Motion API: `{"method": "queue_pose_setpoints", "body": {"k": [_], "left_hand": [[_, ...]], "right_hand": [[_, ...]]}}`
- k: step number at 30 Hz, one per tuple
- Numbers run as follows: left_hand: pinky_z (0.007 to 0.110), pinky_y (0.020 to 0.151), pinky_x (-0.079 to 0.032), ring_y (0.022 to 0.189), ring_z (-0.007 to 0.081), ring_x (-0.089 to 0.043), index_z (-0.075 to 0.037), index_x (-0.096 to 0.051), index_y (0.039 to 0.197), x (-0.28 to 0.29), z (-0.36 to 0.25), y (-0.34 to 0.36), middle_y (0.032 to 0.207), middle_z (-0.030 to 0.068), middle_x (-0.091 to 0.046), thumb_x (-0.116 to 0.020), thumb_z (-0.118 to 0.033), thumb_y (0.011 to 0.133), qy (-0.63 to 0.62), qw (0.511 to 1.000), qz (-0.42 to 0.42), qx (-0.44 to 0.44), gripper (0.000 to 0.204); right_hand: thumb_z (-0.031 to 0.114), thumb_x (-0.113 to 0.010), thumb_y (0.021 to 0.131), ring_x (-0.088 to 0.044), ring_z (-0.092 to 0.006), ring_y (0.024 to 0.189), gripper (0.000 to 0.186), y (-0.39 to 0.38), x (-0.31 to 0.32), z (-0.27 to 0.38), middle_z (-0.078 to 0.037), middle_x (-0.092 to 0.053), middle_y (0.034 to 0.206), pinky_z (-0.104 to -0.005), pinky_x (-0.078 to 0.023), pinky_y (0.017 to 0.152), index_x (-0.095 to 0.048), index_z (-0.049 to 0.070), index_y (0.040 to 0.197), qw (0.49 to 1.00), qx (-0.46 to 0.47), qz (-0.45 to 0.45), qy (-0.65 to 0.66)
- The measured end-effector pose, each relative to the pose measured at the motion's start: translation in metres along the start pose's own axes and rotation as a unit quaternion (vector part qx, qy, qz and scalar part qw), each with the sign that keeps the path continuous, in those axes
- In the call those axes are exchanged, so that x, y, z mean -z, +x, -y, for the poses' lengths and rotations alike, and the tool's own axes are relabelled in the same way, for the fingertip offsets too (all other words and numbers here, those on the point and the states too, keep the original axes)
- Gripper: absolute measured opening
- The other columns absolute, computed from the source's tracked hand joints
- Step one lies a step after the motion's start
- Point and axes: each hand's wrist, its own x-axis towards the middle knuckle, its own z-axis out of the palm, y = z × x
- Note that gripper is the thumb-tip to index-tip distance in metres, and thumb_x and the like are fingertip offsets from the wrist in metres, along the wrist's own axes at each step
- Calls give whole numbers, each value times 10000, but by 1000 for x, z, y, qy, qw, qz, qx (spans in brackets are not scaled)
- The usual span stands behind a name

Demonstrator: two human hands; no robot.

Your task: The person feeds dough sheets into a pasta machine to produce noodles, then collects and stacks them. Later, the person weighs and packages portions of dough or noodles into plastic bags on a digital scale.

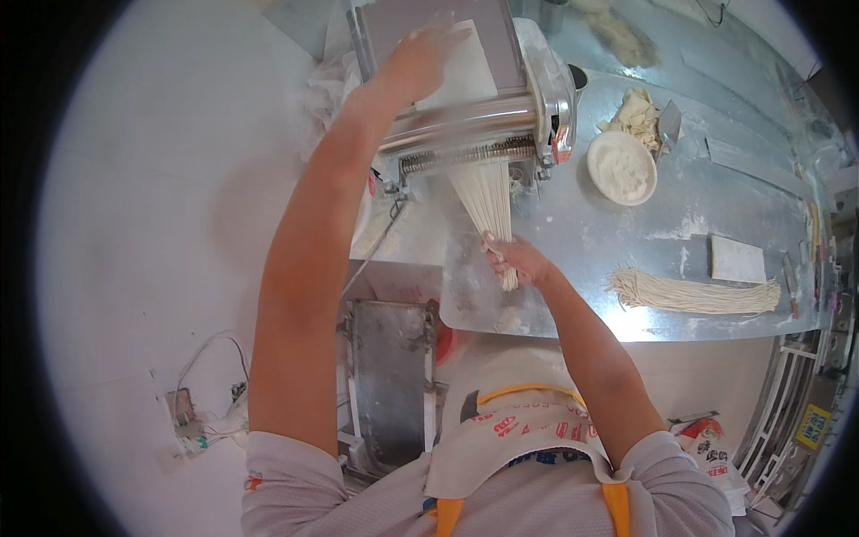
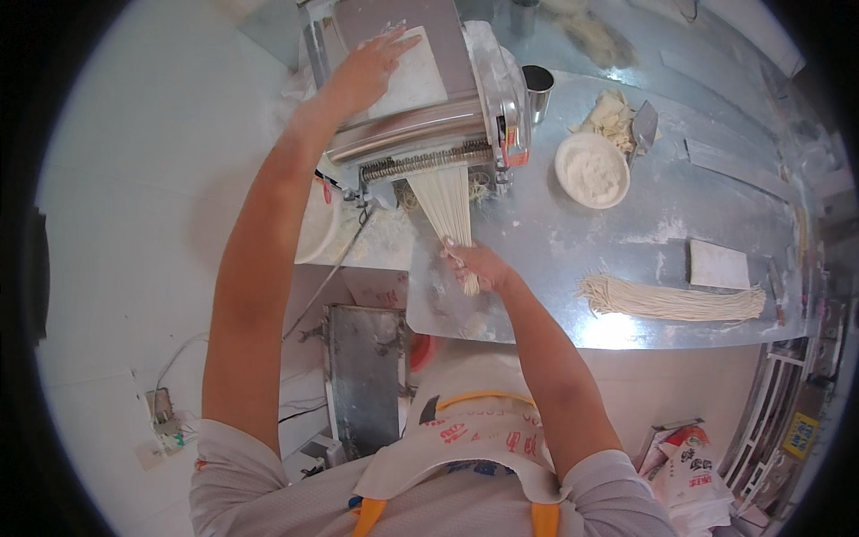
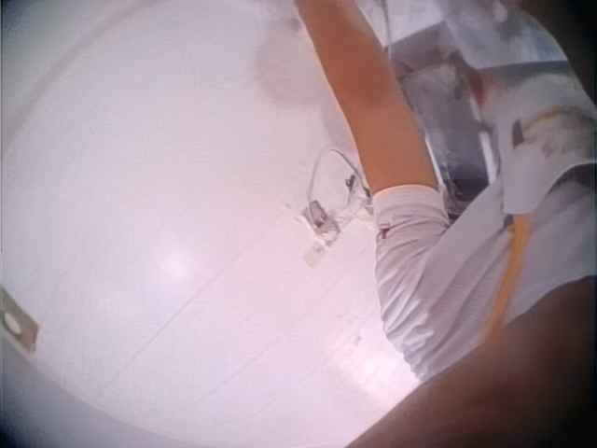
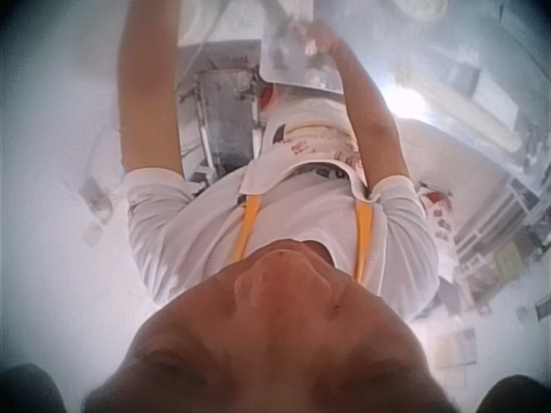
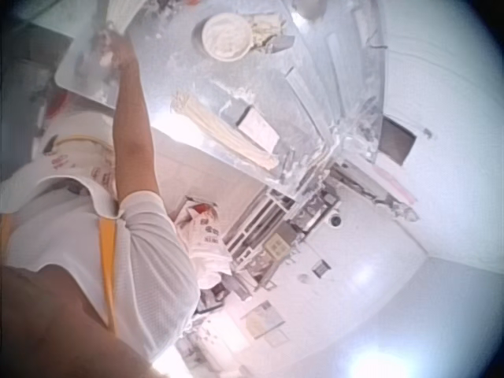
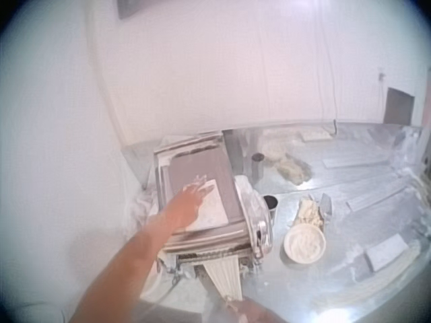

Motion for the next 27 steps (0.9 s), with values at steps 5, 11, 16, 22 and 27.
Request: {"method": "queue_pose_setpoints", "body": {"k": [5, 11, 16, 22, 27], "left_hand": [[528, 1260, -285, 1525, 329, -394, -240, -405, 1634, 7, -1, 0, 1709, 123, -334, -451, -91, 1071, -4, 999, 47, 25, 584], [573, 1257, -265, 1528, 307, -399, -264, -383, 1645, 14, -19, -1, 1720, 117, -315, -451, -67, 1056, 35, 997, 68, 28, 625], [619, 1252, -250, 1532, 300, -395, -287, -355, 1655, 8, -14, -11, 1721, 102, -318, -438, -62, 1055, 42, 996, 67, 31, 647], [615, 1281, -201, 1551, 281, -365, -304, -391, 1638, 15, -28, -10, 1735, 55, -296, -431, -83, 1058, -5, 993, 103, 62, 622], [623, 1277, -200, 1557, 281, -355, -288, -413, 1628, 17, -35, -10, 1738, 57, -289, -433, -86, 1058, 7, 992, 110, 65, 605]], "right_hand": [[517, -715, 1000, -391, -64, 582, 442, -10, -6, -12, 63, -455, 744, -260, -390, 531, -616, 90, 1058, 1000, -30, -4, 1], [512, -684, 1022, -390, -66, 584, 432, -28, -15, -26, 55, -458, 748, -256, -386, 530, -610, 87, 1054, 1000, -28, 4, -1], [522, -665, 1031, -398, -80, 586, 438, -37, -25, -40, 46, -459, 751, -261, -387, 534, -604, 88, 1046, 999, -44, 8, -17], [476, -660, 1046, -410, -88, 611, 378, -59, -29, -45, 43, -451, 761, -278, -387, 537, -596, 104, 1037, 998, -53, 10, -23], [424, -646, 1063, -403, -81, 616, 305, -72, -28, -55, 46, -448, 767, -272, -377, 532, -599, 123, 1038, 997, -64, 33, 14]]}}
